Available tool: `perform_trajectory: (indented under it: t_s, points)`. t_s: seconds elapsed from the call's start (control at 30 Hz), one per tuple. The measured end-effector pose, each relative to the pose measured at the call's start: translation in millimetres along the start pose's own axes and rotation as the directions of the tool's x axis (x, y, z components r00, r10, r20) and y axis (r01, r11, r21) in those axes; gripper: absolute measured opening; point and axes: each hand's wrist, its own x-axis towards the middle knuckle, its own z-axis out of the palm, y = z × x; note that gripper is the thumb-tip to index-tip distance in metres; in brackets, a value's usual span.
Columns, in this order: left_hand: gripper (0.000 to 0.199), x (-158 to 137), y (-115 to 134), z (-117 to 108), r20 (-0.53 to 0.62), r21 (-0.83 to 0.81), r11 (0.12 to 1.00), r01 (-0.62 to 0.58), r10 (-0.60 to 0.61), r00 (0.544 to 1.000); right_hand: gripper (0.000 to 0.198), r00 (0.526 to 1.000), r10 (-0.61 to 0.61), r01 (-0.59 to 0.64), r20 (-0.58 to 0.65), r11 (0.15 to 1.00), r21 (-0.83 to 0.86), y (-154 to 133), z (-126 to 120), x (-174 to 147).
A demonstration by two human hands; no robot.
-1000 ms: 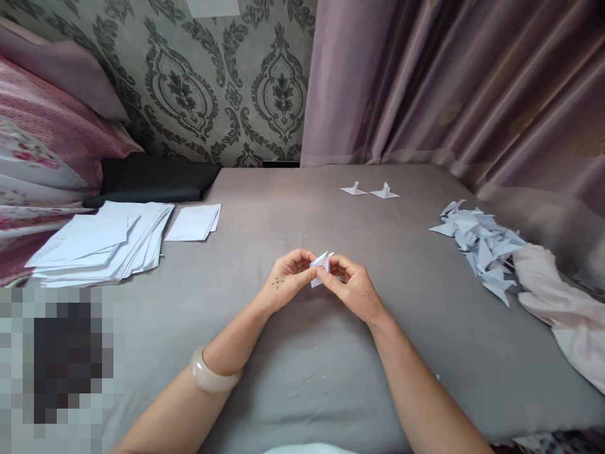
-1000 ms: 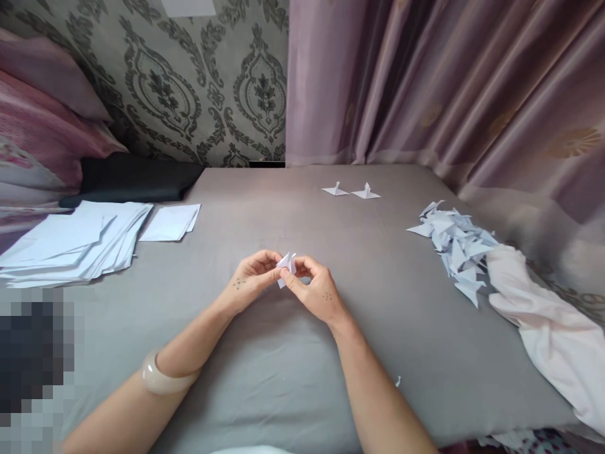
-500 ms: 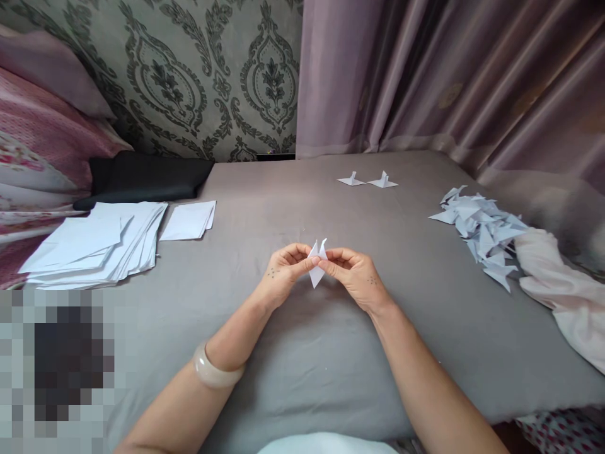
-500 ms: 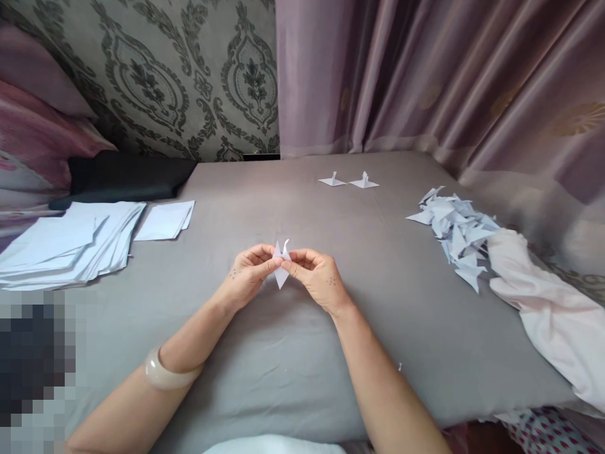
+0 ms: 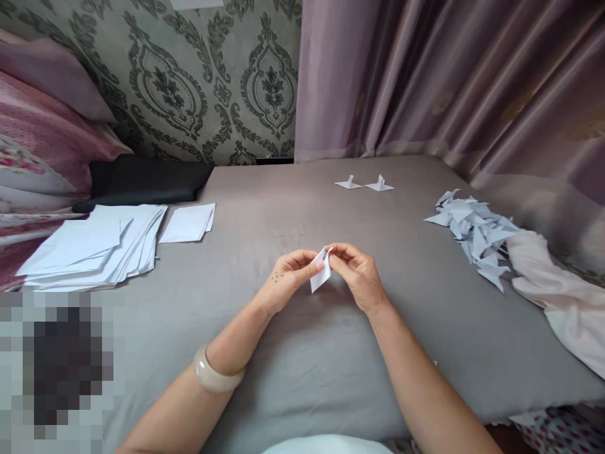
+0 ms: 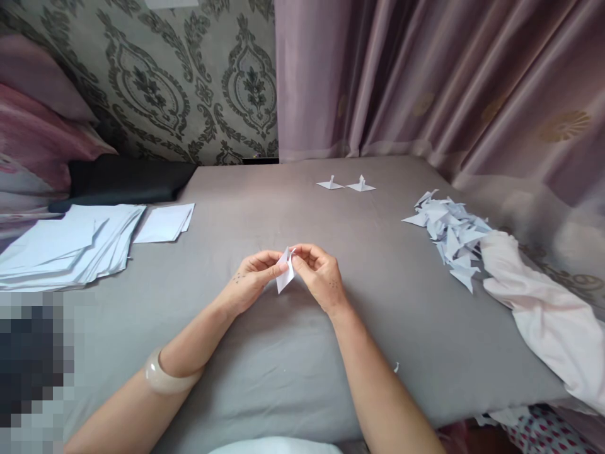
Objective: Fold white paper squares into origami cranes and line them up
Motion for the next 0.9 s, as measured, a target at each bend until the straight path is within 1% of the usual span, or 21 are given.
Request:
perform_trajectory:
  t_s: [0.1,0.17,0.23,0.37,0.47,0.57,0.67,0.77,0.83,0.9]
  points:
    - [0.021,0,0,1,-0.003,0.0,1.0,0.02,-0.02,1.0,0.01,0.999,-0.053,0.052,-0.01,0.996,-0.076,1,1,0]
    - [0.022,0,-1,1,-0.009,-0.003,0.999,0.035,-0.035,0.999,0.008,0.998,-0.069,0.067,-0.012,0.99,-0.125,0,1,-1]
    - [0.021,1,-1,0,-0.011,-0.01,0.999,0.049,-0.049,0.999,0.007,0.997,-0.071,0.07,-0.005,0.988,-0.14,-1,2,-3]
    - [0.021,1,2,-1,-0.003,-0.013,0.996,0.089,-0.089,0.996,0.007,0.999,-0.05,0.052,0.018,0.994,-0.101,-4,3,-4]
    - [0.022,0,4,0,0.011,-0.007,0.992,0.124,-0.124,0.992,0.007,1.0,-0.026,0.026,0.009,0.997,-0.075,-4,3,-5]
    - [0.022,-1,6,2,0.027,-0.001,0.991,0.132,-0.132,0.991,0.005,1.0,0.009,-0.009,0.005,1.0,-0.021,-3,4,-5]
    - [0.02,-1,8,3,0.034,0.004,0.994,0.111,-0.111,0.993,0.006,0.999,0.034,-0.035,0.011,0.998,0.046,-4,4,-5]
    - [0.019,-2,9,4,0.047,0.012,0.997,0.07,-0.07,0.996,0.007,0.995,0.061,-0.067,0.073,0.994,0.082,-8,3,-6]
    - [0.018,-2,9,4,0.051,0.02,0.999,0.046,-0.047,0.998,0.01,0.991,0.072,-0.078,0.115,0.996,0.053,-11,3,-7]
    - [0.019,-2,9,3,0.044,0.03,0.999,0.022,-0.023,0.999,0.013,0.992,0.072,-0.073,0.108,0.997,0.003,-14,4,-8]
